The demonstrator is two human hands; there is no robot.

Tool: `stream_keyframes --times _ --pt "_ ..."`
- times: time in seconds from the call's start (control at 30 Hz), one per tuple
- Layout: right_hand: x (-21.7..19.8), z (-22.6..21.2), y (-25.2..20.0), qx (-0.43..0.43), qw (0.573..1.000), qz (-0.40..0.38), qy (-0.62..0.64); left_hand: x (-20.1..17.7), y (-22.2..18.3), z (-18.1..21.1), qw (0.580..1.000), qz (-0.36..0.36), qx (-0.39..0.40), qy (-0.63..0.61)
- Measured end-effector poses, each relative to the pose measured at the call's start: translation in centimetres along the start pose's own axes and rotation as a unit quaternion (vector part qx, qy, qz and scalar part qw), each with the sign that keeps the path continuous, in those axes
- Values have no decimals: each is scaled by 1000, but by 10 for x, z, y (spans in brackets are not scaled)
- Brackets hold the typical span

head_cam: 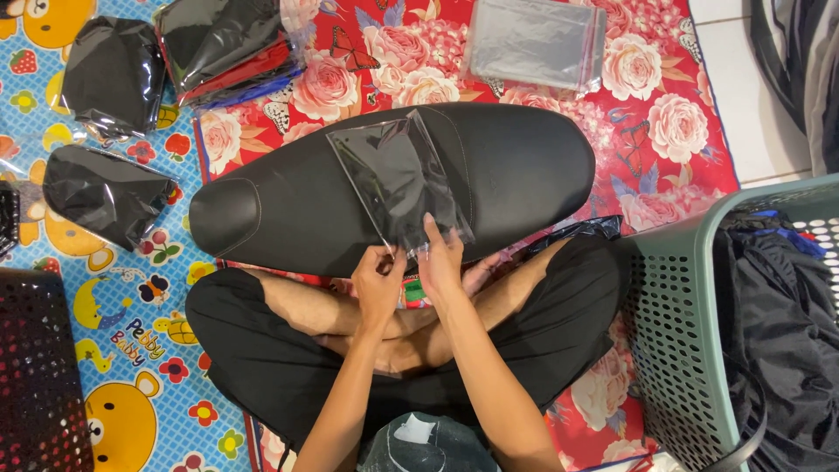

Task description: The person folds a black fabric seat cover, places it inside a clear plastic sleeve, and then fits a larger black elasticized cover over a motorcycle seat.

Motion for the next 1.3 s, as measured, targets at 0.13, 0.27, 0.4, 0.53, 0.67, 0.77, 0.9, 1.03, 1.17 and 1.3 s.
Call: stream_keyframes --times 0.13,0.27,0.4,0.53,0.67,0.77,0.9,1.03,1.17,1.3 --pt "-35 29 53 -59 996 -47 44 -3 8 0 989 -115 -95 -13" --pt "-50 28 60 -42 998 -31 34 -34 38 38 996 -8 85 39" --pt "-4 -23 4 -41 998 -36 15 -21 49 134 926 64 347 136" --pt "-11 -5 20 -26 997 -6 72 34 53 170 871 33 413 266" --pt "-38 20 56 -29 995 -21 91 90 80 133 840 -168 270 439" --pt "-32 13 53 -49 992 -34 109 95 94 127 828 -208 199 481" --pt "-27 16 47 -67 991 -50 103 109 104 121 802 -239 197 512" --pt "-51 49 72 -70 993 -71 58 120 109 100 797 -247 191 517" --pt "-46 33 62 -86 991 -103 0 111 103 113 816 -241 188 490" --pt "-17 -3 36 -148 979 -119 -69 103 99 119 832 -248 155 470"
Point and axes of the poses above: each hand's wrist, its own y-axis towards the middle knuckle, its own x-axis out of the palm, z = x × y, the point moved 10 cm from there along y, towards the middle knuckle, and after that the axes turned 10 degrees about -x, right-handed, at the moved point
